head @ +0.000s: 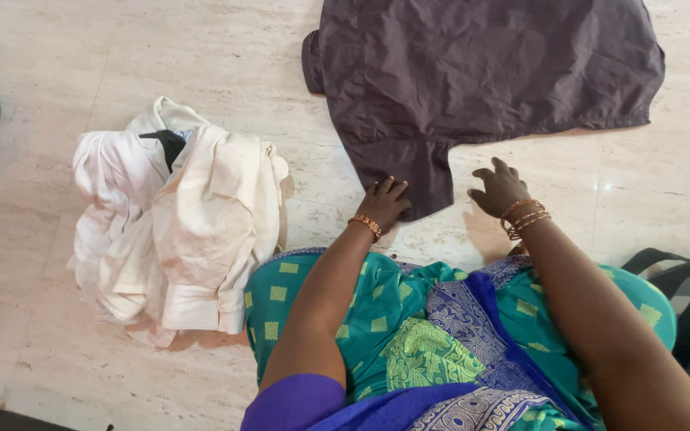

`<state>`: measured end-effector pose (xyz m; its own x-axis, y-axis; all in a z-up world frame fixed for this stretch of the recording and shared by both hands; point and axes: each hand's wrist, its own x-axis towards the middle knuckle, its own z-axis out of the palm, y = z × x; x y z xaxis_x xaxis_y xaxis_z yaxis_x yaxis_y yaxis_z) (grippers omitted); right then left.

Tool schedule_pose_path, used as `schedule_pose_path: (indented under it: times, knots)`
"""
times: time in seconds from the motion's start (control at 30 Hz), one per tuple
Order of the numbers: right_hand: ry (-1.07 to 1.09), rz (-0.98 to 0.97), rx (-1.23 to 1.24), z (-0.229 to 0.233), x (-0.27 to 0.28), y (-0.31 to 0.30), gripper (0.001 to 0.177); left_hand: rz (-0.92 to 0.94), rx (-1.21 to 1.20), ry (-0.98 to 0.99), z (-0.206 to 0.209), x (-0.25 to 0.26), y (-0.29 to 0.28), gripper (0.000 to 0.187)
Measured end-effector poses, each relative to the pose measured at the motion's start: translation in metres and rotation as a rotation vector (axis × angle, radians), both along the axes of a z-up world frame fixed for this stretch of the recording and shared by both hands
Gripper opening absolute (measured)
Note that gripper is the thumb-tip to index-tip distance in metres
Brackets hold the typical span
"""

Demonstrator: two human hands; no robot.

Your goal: The person folds shirts by hand on the floor, handling a brown shirt and then a white shirt.

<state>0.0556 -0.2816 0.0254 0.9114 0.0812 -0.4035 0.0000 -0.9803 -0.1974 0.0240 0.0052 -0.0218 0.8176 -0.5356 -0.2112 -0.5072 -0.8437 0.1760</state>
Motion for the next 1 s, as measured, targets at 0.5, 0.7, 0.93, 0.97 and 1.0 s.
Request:
schedule_pose_path:
  times: [0.5,0.7,0.93,0.97,1.0]
  knots:
    - [-0.231,0.245,-0.086,0.012,-0.017,0.048,0.057,0.399,-0.187,0.528,0.079,-0.035,0.084,0.05]
    - [-0.34,0.508,-0.013,-0.004,-0.048,0.121,0.07,0.635,-0.445,-0.209,-0.001,0.016,0.063,0.059]
    - [-0.295,0.517,0.181,-0.075,-0.06,0.132,0.073,0.918,-0.256,-0.081,-0.055,0.031,0.087,0.085]
    - [-0.268,0.457,0.146,-0.078,-0.053,0.125,0.072,0.916,-0.252,-0.073,-0.062,0.033,0.093,0.085]
    - [-0.241,0.398,0.111,-0.081,-0.046,0.118,0.071,0.979,-0.289,-0.048,-0.069,0.037,0.099,0.085]
